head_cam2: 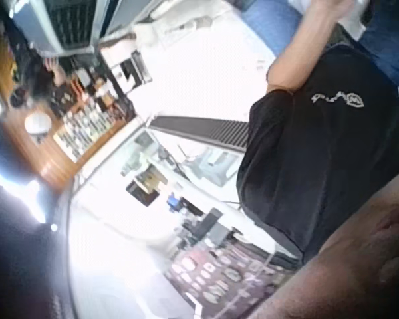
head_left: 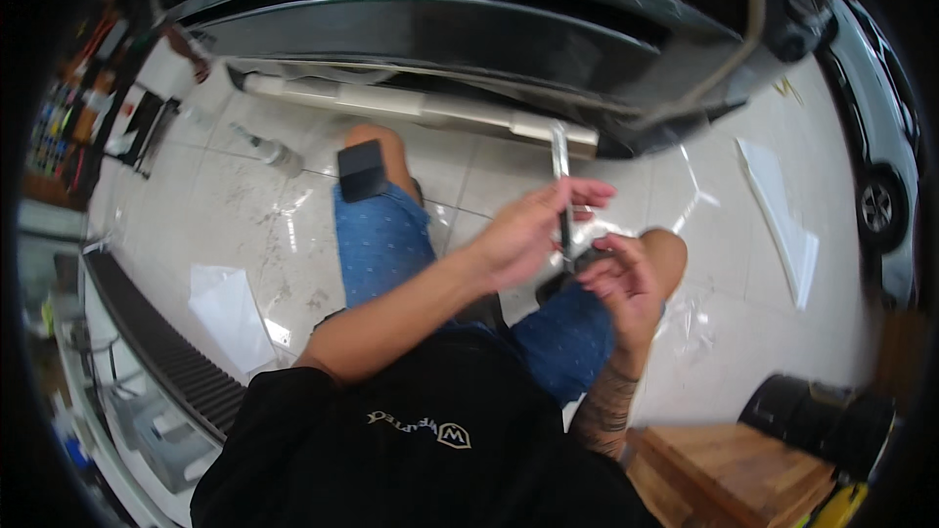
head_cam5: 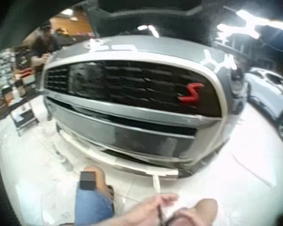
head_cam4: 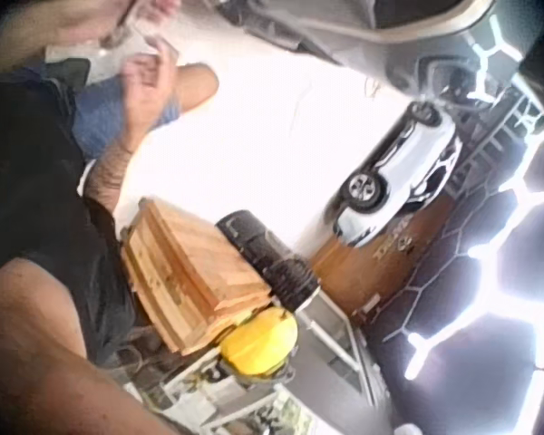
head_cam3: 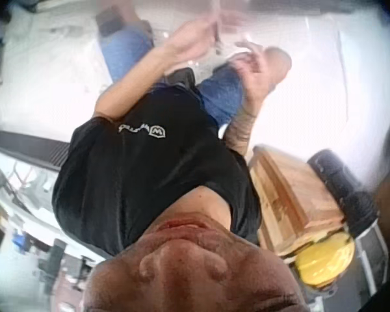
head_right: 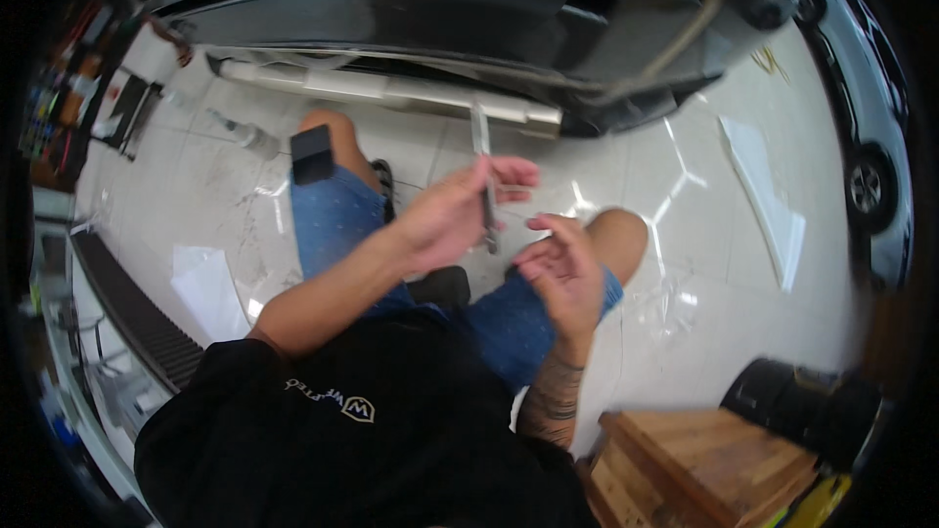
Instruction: The person applies a protective film to the front bumper of a car using a squeegee tool. They smooth the film over the surface, tuck it into crevices, and trim the edges with a knife.
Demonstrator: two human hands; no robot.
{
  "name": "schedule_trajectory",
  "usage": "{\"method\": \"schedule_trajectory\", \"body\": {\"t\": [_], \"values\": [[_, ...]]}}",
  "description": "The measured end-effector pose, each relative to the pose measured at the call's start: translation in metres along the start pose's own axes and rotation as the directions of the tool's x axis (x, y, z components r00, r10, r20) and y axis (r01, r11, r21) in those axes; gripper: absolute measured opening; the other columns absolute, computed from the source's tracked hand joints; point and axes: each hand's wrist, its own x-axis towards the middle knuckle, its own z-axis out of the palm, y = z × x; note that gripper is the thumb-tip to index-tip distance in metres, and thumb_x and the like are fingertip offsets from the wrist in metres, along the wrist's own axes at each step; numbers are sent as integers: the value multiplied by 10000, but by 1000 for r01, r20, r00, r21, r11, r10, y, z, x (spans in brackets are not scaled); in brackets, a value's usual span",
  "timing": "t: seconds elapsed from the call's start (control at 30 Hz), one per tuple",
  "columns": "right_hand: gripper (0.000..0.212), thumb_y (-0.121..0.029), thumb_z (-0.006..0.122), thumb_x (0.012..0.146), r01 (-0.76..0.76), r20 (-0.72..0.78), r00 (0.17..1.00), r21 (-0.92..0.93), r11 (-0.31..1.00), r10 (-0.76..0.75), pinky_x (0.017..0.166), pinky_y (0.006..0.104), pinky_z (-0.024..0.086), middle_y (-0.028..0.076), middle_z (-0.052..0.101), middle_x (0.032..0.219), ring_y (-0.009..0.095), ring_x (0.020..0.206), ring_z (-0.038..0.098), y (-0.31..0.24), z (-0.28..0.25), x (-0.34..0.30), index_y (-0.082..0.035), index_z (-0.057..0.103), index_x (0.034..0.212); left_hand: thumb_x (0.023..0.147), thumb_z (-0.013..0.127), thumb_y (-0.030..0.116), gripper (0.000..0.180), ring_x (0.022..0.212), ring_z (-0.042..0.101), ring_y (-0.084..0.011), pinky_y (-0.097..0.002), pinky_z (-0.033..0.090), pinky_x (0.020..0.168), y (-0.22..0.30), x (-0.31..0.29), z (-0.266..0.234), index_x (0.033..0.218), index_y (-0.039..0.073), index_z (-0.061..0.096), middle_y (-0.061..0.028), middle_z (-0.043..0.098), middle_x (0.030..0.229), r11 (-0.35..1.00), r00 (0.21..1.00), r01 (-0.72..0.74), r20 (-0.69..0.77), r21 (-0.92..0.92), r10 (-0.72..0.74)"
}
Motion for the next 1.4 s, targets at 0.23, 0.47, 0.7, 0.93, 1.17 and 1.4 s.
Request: {"method": "schedule_trajectory", "body": {"t": [0.23,0.47,0.7,0.93,1.17,1.4], "values": [[448,-44,730,800,-33,93,995,544,839,-20,751,309,500,140,542,1163,204,838,606,23,65,15,28,548,1203,987,382,550,599,1085,496,-134,-269,479,728,11,-32,-14,1488,226,330,-25,453,1266,972,998,60,41,-228,-52],[420,-210,786,716,-130,195,981,638,759,5,753,351,463,89,481,948,234,806,544,0,81,22,-64,473,957,982,459,514,558,932,509,-101,-259,438,750,-4,-60,-39,1415,163,468,27,557,1121,987,990,142,-33,80,-139],[361,-208,746,749,-58,329,865,816,575,-379,760,412,445,80,460,903,228,794,534,-38,36,34,-81,467,938,989,528,342,306,1201,463,-337,-500,363,1009,97,-116,60,1126,100,657,-136,555,1224,791,102,-605,976,-94,194],[221,-209,750,828,-360,686,231,719,594,-690,599,341,463,114,603,824,220,680,577,-151,96,33,-12,666,884,974,566,279,235,1003,556,-334,-467,419,911,122,-100,20,992,55,636,-135,592,1033,545,172,-837,968,45,184],[303,-198,761,828,-198,797,589,-18,980,134,642,329,455,69,532,868,201,747,557,-110,69,-1,-37,533,946,809,722,246,433,1278,419,-336,-541,298,1068,141,-94,-47,1184,63,606,-167,482,1331,-85,967,-162,175,983,185],[547,-174,719,872,-336,612,744,-6,942,269,785,286,529,85,551,1128,136,909,607,9,78,42,-18,429,1308,781,726,102,563,1205,449,-389,-436,374,1036,81,-118,-132,1291,46,497,-191,443,1336,-202,777,353,-166,914,607]]}}
